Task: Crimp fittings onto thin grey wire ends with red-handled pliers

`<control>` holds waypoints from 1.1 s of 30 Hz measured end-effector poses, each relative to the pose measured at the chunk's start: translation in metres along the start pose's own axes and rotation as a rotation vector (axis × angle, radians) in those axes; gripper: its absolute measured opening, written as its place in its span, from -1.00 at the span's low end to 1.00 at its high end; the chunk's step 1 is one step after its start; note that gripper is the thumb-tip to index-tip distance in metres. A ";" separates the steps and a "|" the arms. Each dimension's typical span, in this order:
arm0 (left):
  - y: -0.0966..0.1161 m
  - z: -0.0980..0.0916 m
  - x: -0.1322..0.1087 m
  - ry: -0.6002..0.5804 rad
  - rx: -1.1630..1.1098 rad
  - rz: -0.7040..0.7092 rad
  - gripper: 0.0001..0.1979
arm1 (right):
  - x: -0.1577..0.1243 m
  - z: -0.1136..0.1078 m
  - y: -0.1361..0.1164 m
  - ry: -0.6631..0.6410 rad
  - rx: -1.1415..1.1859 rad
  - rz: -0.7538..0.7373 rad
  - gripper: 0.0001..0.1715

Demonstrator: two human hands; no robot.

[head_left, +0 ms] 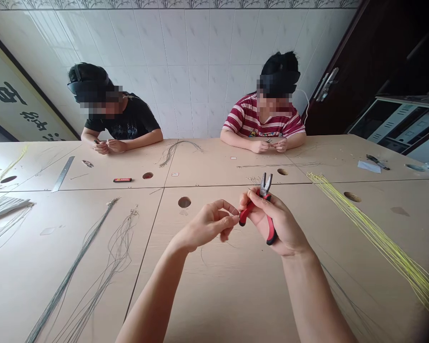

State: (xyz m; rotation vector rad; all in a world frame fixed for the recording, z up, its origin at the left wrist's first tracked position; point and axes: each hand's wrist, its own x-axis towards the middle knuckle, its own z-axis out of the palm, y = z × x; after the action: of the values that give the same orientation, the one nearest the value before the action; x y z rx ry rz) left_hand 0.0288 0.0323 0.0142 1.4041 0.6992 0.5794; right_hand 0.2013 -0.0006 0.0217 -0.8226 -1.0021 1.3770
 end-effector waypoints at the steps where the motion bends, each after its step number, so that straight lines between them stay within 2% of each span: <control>1: -0.001 -0.001 0.000 -0.010 -0.017 -0.021 -0.78 | 0.000 -0.001 -0.001 -0.002 0.029 0.012 -0.81; 5: 0.003 -0.008 -0.004 -0.074 -0.073 -0.042 -0.69 | 0.002 -0.004 -0.003 0.010 0.124 0.044 -0.83; 8: 0.008 -0.012 -0.009 -0.193 -0.149 -0.020 -0.65 | 0.003 -0.005 -0.002 -0.003 0.163 0.051 -0.82; 12: 0.005 -0.005 -0.021 -0.415 -0.393 0.081 -0.58 | 0.004 -0.001 0.000 -0.046 0.214 0.049 -0.79; 15: -0.001 0.004 -0.036 -0.443 -0.492 0.112 -0.48 | 0.004 0.003 0.004 -0.093 0.239 0.049 -0.80; 16: -0.003 0.005 -0.042 -0.411 -0.488 0.121 -0.45 | 0.003 0.005 0.005 -0.104 0.245 0.048 -0.81; 18: 0.000 0.005 -0.052 -0.248 -0.498 0.228 -0.43 | 0.003 0.007 0.008 -0.114 0.241 0.034 -0.82; 20: 0.010 0.001 -0.058 0.026 -0.555 0.423 -0.50 | 0.002 0.009 0.011 -0.106 0.202 0.004 -0.83; 23: 0.032 -0.010 -0.054 0.435 -0.649 0.676 -0.69 | 0.000 0.013 0.015 -0.115 0.124 -0.025 -0.86; 25: 0.041 -0.017 -0.045 0.593 -0.632 0.789 -0.66 | -0.003 0.016 0.015 -0.149 0.083 -0.022 -0.85; 28: 0.038 -0.028 -0.028 0.730 -0.576 0.806 -0.64 | -0.007 0.020 0.013 -0.200 -0.020 -0.027 -0.82; 31: 0.020 -0.036 -0.012 0.854 -0.497 0.757 -0.67 | -0.012 0.023 0.008 -0.208 -0.117 -0.059 -0.80; 33: 0.007 -0.039 -0.003 0.892 -0.333 0.678 -0.66 | -0.014 0.022 0.005 -0.207 -0.143 -0.082 -0.79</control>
State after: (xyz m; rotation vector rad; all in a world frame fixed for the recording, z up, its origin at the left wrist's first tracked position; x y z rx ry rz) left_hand -0.0015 0.0569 0.0206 1.0046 0.7469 1.8352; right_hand 0.1798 -0.0164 0.0239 -0.7453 -1.2929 1.3509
